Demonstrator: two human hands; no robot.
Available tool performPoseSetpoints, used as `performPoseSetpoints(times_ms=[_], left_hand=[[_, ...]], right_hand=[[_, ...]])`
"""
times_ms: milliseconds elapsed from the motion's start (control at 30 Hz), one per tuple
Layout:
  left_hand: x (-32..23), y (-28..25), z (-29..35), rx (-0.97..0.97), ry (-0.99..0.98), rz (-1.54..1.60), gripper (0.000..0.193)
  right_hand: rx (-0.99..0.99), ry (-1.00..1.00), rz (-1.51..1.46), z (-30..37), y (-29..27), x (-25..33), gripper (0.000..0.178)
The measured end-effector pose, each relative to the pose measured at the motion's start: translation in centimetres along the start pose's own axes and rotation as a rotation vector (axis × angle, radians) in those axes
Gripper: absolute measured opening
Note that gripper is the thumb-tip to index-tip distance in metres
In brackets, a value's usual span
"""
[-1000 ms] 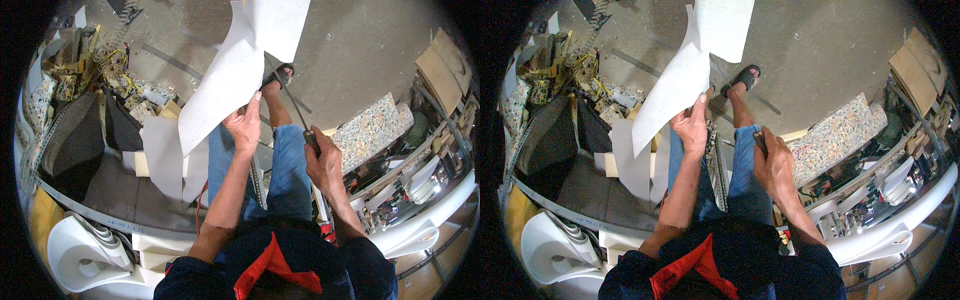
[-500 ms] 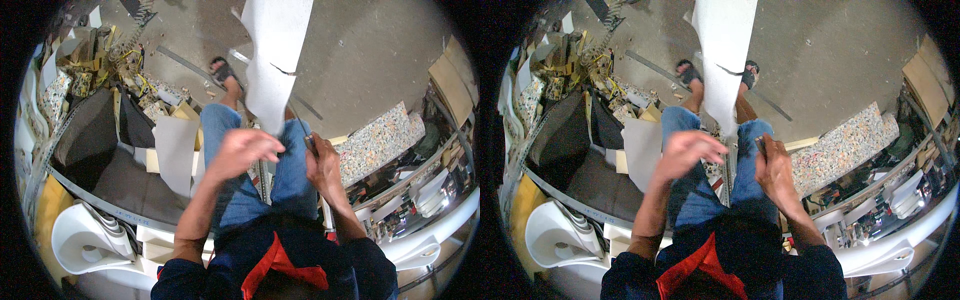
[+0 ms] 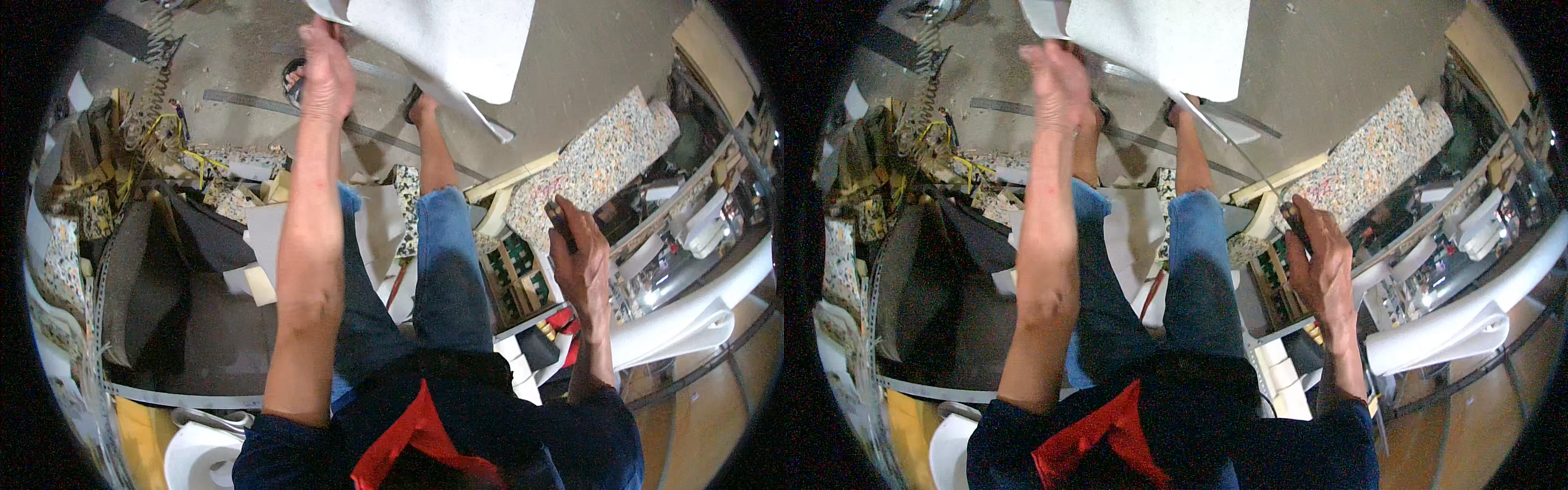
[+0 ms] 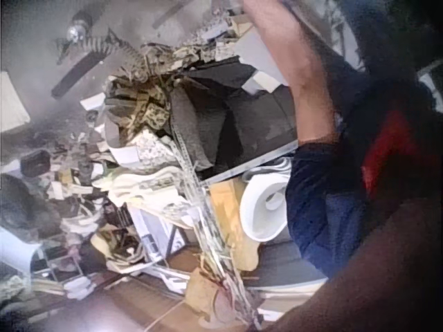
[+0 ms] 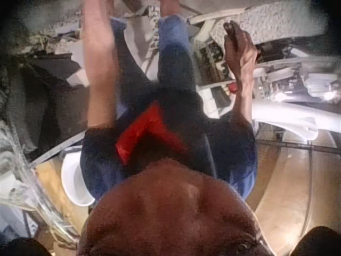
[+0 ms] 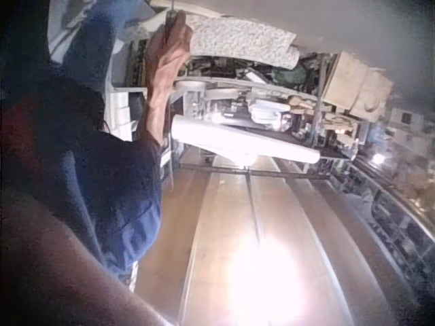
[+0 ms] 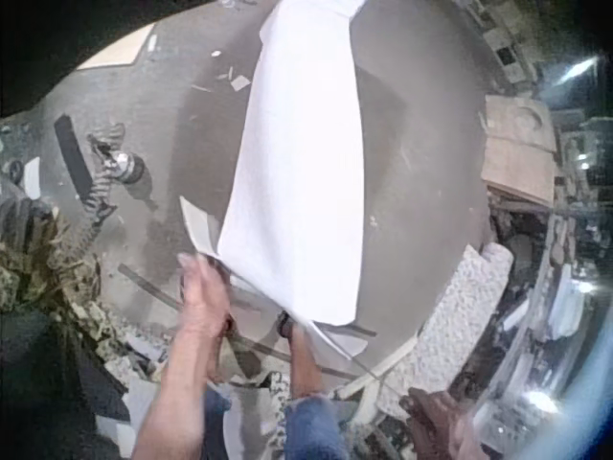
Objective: The person aligns a white sheet on a speckled laminate panel, trims it with a knife, and uses a spray gun on the panel. The person then handles and folds the trimmed white sheet.
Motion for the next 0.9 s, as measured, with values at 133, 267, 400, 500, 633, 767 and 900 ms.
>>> performPoseSetpoints(times_ms=[133,267,400,500,633,767,900], left_hand=[[-3.4,1.0,-1.3,0.330,-0.179,-0.345,0.097],[-6.6,2.2,-1.0,0.546,-0.279,-0.737,0.057],[-8.9,1.9,1.1,0.429,-0.467,-0.798,0.045],[-9.9,2.1,2.2,0.422,-0.526,-0.688,0.040],[-10.7,2.5,2.7,0.408,-0.509,-0.687,0.030],[-11.1,2.8,3.0,0.379,-0.464,-0.714,0.028],[-11.3,2.9,3.1,0.352,-0.419,-0.738,0.027]], right_hand=[[-0.039,-0.011,0.009,-0.1,-0.1,0.6,0.043],[-0.064,0.024,0.026,-0.1,-1.6,0.8,0.041],[-0.078,-0.005,0.023,-0.7,-2.2,1.3,0.039],[-0.078,-0.011,0.004,-1.0,-1.6,1.3,0.040],[-0.080,-0.002,0.005,0.2,-1.5,1.7,0.040],[-0.093,0.046,-0.030,0.9,-1.4,2.5,0.039],[-0.141,0.011,-0.070,-0.7,0.4,2.6,0.038]])
Point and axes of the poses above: each hand's wrist, its own z-axis away from the middle knuckle, its own y-axis out of the palm, x = y × z, the point moved 4 cm from there along -z, towards the middle knuckle, and after that the axes turned 1 degree about -z, right-handed, at the moved point
